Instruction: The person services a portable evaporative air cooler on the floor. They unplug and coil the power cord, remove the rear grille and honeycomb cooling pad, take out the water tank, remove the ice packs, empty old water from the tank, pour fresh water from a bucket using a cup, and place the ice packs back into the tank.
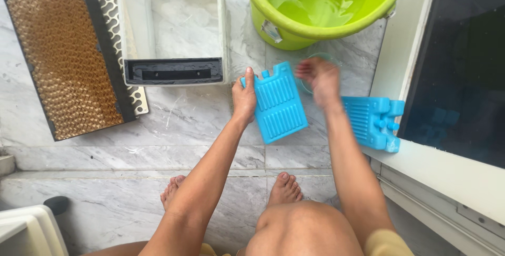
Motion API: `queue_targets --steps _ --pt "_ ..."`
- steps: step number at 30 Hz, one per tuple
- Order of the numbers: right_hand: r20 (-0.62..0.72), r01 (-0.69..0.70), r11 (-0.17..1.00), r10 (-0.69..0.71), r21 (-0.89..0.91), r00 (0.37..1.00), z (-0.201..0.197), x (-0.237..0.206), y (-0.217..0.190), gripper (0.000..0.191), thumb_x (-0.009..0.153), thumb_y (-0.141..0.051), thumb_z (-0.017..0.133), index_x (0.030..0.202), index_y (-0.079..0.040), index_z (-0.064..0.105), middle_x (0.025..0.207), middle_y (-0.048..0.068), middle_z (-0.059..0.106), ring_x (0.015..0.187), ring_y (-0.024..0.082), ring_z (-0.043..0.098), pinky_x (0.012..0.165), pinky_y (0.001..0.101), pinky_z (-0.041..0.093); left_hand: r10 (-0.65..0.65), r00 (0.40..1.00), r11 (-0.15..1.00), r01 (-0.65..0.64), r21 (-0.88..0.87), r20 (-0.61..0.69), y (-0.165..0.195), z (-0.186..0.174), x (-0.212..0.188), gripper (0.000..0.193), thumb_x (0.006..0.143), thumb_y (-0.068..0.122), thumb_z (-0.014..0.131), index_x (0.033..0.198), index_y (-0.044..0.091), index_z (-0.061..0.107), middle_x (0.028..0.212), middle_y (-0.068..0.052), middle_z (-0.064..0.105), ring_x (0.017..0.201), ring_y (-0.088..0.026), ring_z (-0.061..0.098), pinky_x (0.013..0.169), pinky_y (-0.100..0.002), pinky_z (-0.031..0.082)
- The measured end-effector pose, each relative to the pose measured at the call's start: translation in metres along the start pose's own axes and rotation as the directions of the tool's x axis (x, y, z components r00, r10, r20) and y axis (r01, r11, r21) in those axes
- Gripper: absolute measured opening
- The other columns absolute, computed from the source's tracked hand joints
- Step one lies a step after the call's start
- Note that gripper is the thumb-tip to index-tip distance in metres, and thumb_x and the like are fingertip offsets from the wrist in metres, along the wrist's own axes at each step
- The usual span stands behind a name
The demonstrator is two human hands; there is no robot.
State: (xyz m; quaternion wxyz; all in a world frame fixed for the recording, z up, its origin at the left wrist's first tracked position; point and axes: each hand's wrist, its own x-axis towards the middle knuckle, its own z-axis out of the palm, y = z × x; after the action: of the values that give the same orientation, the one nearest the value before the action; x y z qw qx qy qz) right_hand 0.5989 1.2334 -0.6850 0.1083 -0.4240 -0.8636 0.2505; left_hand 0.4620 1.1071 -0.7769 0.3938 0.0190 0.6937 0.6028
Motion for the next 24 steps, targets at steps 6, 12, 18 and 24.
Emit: queue_targets --steps 6,12,18,24 --pt "0.322 -0.034 0.997 0.055 -0.070 0.945 0.034 -0.032 -0.050 0.057 0.112 -0.040 0.040 0.168 -0.034 0.030 0.182 0.003 0.010 0.167 0.034 0.011 0.128 0.0703 0.008 0.116 0.977 0.979 -0.081 0.190 -0.181 0.006 0.018 -0.021 0.069 0.099 0.065 0.056 0.115 -0.002 0.069 0.098 -0.011 0.073 0.092 -0.018 0.068 0.084 -0.038 0.054" --pt "0.131 0.339 0.940 -0.332 -0.041 0.934 0.039 -0.089 -0.033 0.068 0.110 -0.041 0.045 0.170 -0.019 0.024 0.178 0.018 0.011 0.164 0.041 0.014 0.124 0.0750 0.008 0.118 0.973 0.990 -0.130 -0.047 -0.201 0.024 0.015 -0.022 0.067 0.100 0.062 0.057 0.117 -0.003 0.066 0.098 -0.012 0.071 0.088 -0.017 0.063 0.081 -0.037 0.056" --pt "-0.196 -0.023 1.000 0.020 -0.012 0.980 0.024 -0.065 -0.007 0.090 0.098 -0.053 0.074 0.157 0.004 0.037 0.151 0.028 0.051 0.135 0.046 0.052 0.110 0.0536 0.045 0.082 0.995 0.995 -0.085 -0.055 -0.058 0.029 0.005 -0.012 0.063 0.104 0.061 0.052 0.101 0.001 0.070 0.084 -0.005 0.063 0.079 -0.014 0.056 0.073 -0.033 0.051" --pt "0.081 -0.127 0.902 0.103 0.412 0.991 -0.012 -0.064 -0.001 0.047 0.105 -0.044 0.072 0.123 -0.002 0.062 0.096 0.015 0.076 0.089 0.031 0.079 0.078 0.0384 0.058 0.131 0.966 0.978 -0.090 -0.186 0.225 0.027 0.015 0.002 0.074 0.105 0.073 0.040 0.105 0.003 0.066 0.093 -0.004 0.063 0.088 -0.014 0.059 0.083 -0.033 0.052"
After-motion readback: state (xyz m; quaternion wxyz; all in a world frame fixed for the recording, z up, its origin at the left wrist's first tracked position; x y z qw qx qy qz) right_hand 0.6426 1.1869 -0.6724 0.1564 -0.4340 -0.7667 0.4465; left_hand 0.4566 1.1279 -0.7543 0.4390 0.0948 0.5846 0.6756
